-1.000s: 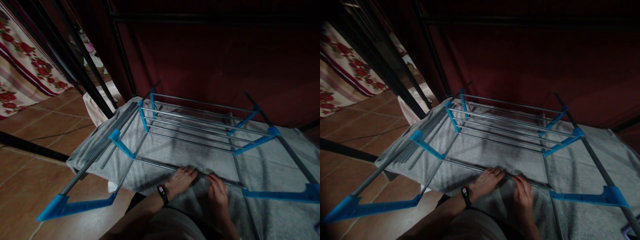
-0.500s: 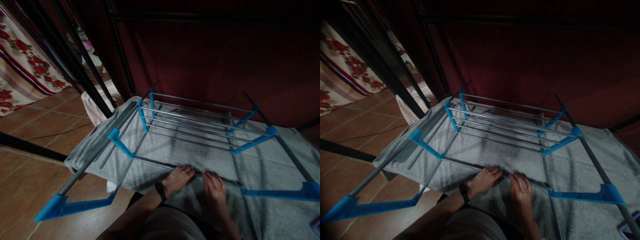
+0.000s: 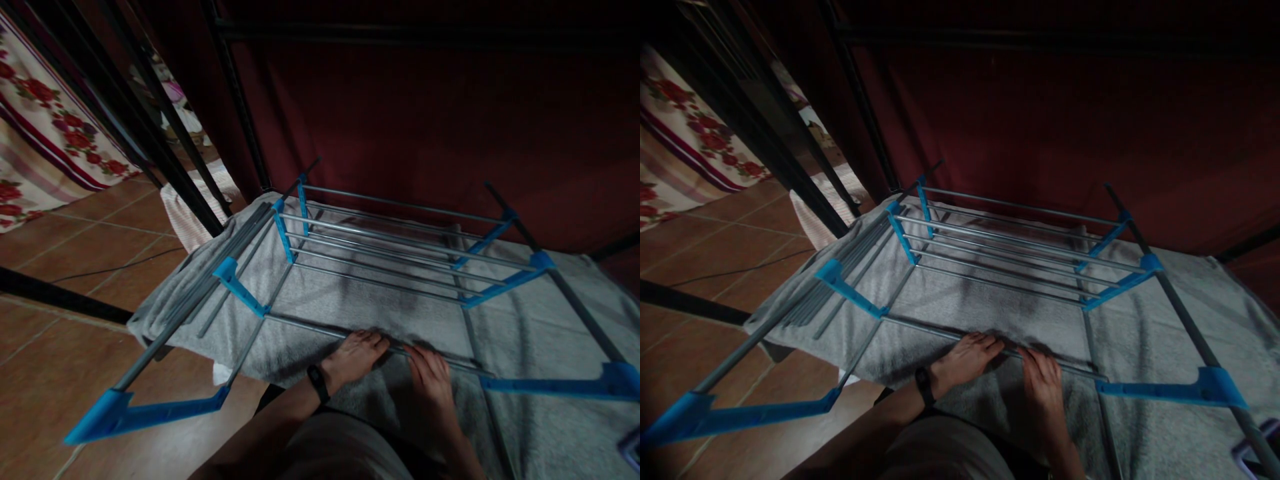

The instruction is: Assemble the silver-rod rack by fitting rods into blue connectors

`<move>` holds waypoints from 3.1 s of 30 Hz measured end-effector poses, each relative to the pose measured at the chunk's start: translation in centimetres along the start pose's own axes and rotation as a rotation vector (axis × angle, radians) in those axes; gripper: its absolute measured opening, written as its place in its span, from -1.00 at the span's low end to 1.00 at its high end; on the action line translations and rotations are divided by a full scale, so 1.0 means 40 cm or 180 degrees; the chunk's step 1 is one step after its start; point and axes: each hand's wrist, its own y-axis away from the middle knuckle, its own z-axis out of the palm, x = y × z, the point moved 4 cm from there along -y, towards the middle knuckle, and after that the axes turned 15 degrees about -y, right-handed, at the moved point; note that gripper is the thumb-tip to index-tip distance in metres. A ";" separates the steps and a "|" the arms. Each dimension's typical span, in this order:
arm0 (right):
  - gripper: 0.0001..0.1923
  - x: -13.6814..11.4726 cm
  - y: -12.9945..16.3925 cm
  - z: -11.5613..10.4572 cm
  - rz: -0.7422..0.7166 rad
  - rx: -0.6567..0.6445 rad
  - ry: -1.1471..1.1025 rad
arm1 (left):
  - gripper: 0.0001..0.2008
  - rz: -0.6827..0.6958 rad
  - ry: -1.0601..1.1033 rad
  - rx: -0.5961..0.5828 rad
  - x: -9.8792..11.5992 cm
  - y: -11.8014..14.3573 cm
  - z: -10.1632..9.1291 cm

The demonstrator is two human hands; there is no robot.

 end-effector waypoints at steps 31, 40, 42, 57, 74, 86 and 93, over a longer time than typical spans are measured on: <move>-0.65 -0.057 0.033 -0.037 0.1312 0.0994 -0.0608 | -0.45 0.0059 -0.0292 -0.0481 -0.076 -0.004 0.057; -0.84 0.060 0.164 -0.167 0.2452 0.2247 -0.0418 | -0.53 -0.0032 -0.0111 -0.0153 -0.092 -0.008 0.065; -0.78 0.090 0.171 -0.187 0.2658 0.2387 -0.0205 | -0.53 -0.0017 -0.0108 -0.0183 -0.085 -0.011 0.061; -0.82 0.146 0.140 -0.191 0.2896 0.1533 -0.0227 | -0.50 0.0151 -0.0297 -0.0290 -0.077 -0.015 0.050; -0.73 0.148 0.139 -0.184 0.2795 0.1570 -0.0155 | -0.49 0.0104 -0.0169 -0.0341 -0.081 -0.007 0.048; -0.75 0.155 0.146 -0.171 0.2806 0.1493 -0.0044 | -0.50 0.0087 -0.0150 -0.0370 -0.081 -0.004 0.045; -0.74 0.162 0.149 -0.160 0.2965 0.1413 0.0120 | -0.51 0.0072 -0.0119 -0.0306 -0.087 -0.004 0.051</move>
